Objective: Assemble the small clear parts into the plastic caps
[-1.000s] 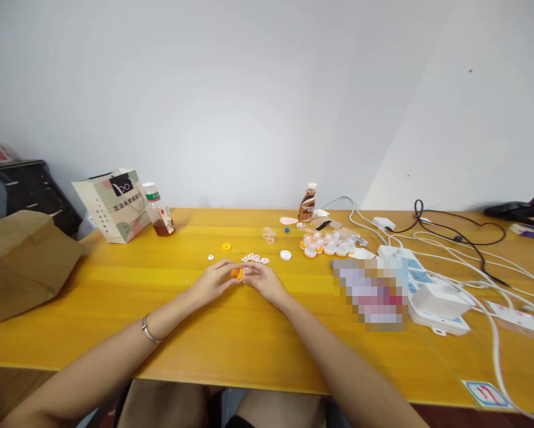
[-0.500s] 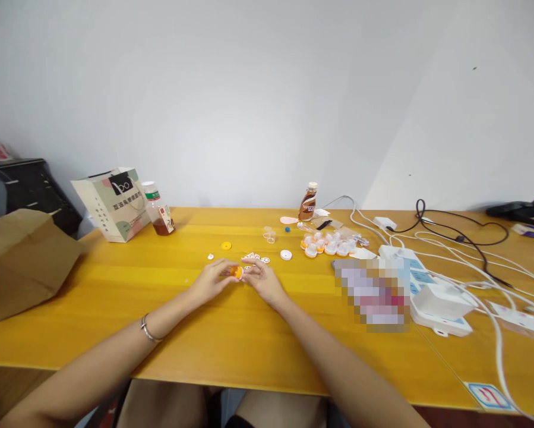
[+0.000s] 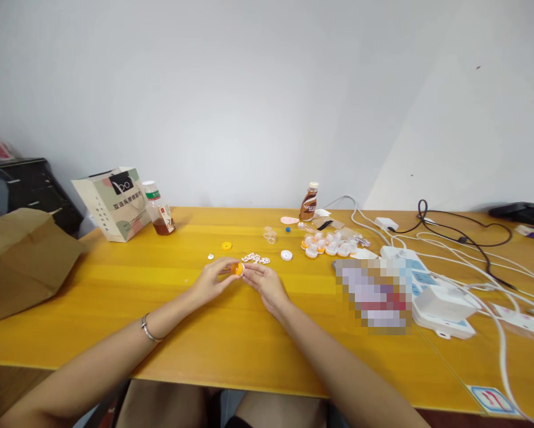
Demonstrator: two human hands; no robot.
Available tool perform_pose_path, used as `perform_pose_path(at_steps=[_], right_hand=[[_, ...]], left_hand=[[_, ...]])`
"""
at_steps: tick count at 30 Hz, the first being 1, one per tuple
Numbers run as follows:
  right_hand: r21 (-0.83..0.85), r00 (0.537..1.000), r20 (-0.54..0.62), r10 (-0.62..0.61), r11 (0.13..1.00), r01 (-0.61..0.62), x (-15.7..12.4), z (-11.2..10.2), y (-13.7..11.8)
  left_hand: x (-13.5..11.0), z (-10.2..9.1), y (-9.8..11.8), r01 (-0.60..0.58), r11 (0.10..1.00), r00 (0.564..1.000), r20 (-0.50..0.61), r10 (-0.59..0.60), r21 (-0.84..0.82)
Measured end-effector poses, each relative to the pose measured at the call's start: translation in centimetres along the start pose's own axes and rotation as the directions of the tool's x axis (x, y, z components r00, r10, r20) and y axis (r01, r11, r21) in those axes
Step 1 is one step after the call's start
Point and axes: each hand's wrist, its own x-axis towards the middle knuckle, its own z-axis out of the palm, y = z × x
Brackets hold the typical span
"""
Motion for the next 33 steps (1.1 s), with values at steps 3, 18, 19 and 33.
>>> perform_pose_path(at_steps=[3,18,19,33], right_hand=[[0.064,0.998,0.044,0.044,0.997,-0.047,-0.1,0.1,-0.1],[0.159,0.989,0.094,0.117,0.979,-0.131,-0.8,0.4,-0.3],[0.158,0.989,0.09,0.117,0.979,-0.13,-0.7,0.4,-0.3],[0.141,0.983,0.11,0.149,0.976,-0.164,-0.6,0.3,-0.2]], left_hand=[[0.0,-0.1,0.3,-0.034,0.999,0.999,-0.02,0.034,0.026],[0.0,-0.8,0.8,-0.154,0.983,0.987,-0.03,0.157,0.098],[0.0,-0.8,0.7,-0.166,0.981,0.985,-0.023,0.169,0.103],[0.2,-1.3,0.6,-0.206,0.972,0.976,0.091,0.197,0.11]])
